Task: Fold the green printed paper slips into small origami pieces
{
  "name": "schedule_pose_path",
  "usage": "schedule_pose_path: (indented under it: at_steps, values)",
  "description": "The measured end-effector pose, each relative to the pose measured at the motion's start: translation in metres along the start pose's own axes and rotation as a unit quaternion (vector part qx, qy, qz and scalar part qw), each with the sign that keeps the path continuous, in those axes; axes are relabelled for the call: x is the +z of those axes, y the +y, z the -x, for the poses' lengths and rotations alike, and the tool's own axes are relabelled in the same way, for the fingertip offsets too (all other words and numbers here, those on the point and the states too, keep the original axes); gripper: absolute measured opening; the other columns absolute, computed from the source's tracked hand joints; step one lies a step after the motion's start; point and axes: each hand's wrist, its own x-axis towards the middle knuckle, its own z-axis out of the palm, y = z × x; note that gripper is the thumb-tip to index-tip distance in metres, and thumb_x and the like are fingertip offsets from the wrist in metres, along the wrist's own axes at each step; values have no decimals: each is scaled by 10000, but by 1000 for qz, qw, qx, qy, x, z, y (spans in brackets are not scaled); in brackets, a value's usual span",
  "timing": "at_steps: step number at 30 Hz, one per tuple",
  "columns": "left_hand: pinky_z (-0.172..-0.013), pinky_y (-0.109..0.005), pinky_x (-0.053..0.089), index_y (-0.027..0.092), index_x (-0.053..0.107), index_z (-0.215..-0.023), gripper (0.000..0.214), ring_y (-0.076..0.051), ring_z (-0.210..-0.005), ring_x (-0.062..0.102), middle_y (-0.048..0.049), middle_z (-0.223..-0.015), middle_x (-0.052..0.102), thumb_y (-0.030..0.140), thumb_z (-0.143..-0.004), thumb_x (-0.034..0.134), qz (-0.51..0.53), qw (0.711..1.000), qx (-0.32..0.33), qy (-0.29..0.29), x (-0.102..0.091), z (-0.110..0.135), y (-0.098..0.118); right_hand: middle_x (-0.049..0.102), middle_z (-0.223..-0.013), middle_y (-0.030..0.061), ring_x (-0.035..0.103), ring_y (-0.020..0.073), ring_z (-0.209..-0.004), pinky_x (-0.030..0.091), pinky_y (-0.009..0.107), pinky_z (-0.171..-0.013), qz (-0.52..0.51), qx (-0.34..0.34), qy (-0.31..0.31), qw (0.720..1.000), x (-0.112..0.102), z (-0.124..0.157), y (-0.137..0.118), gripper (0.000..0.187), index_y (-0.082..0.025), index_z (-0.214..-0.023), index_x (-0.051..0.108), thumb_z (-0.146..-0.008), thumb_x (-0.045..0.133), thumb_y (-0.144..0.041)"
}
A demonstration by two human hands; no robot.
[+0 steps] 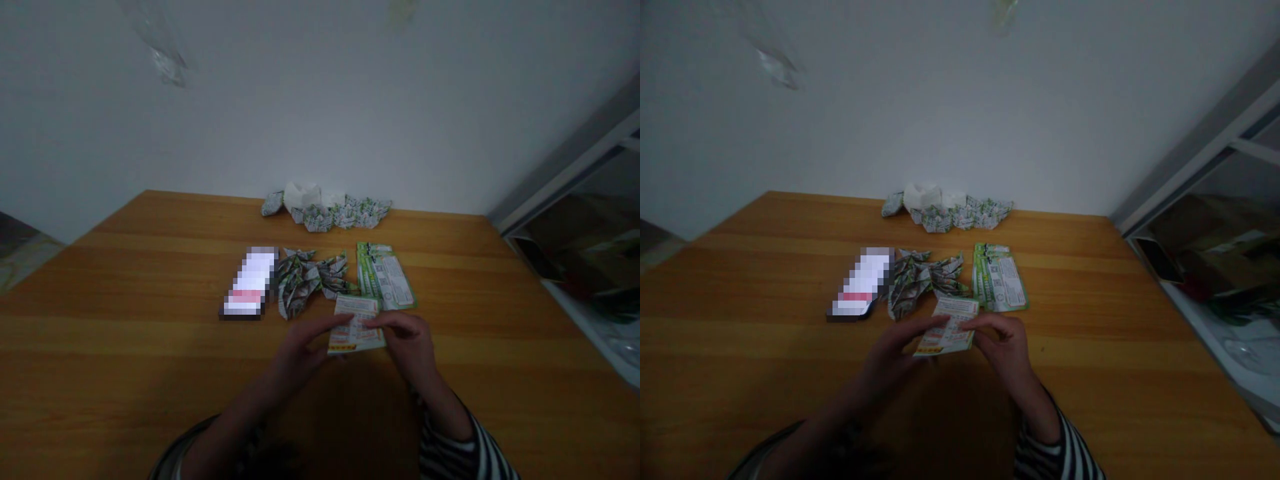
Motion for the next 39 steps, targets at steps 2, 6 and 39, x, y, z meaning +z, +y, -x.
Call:
schedule_pose_path:
  at_steps: [2,6,39]
  values:
    - [-898,-325,559,282,758,-1097,313,-224,-978,732,-49,-1089,769,151,-837,644,-19,998,30,43,2,-2,-2,796,-840,-5,755,165,-784,591,242,-741,-2,2,-2,1000,3,1,0,227,-285,-832,794,-784,687,-90]
    - [-780,-257,576,283,795,-976,301,-189,-861,749,-27,-959,796,97,-797,641,-43,989,55,128,7,-5,-6,783,-804,-6,742,159,-758,576,231,-728,31,-12,20,999,16,5,-3,175,-251,-813,775,-747,716,-100]
    - [-646,-213,570,142,563,-581,381,-114,-611,681,23,-581,673,362,-648,866,202,912,-205,293,39,-6,-7,688,-606,3,631,148,-579,561,285,-603,-96,171,217,956,52,9,-3,329,-187,-568,587,-652,840,-381]
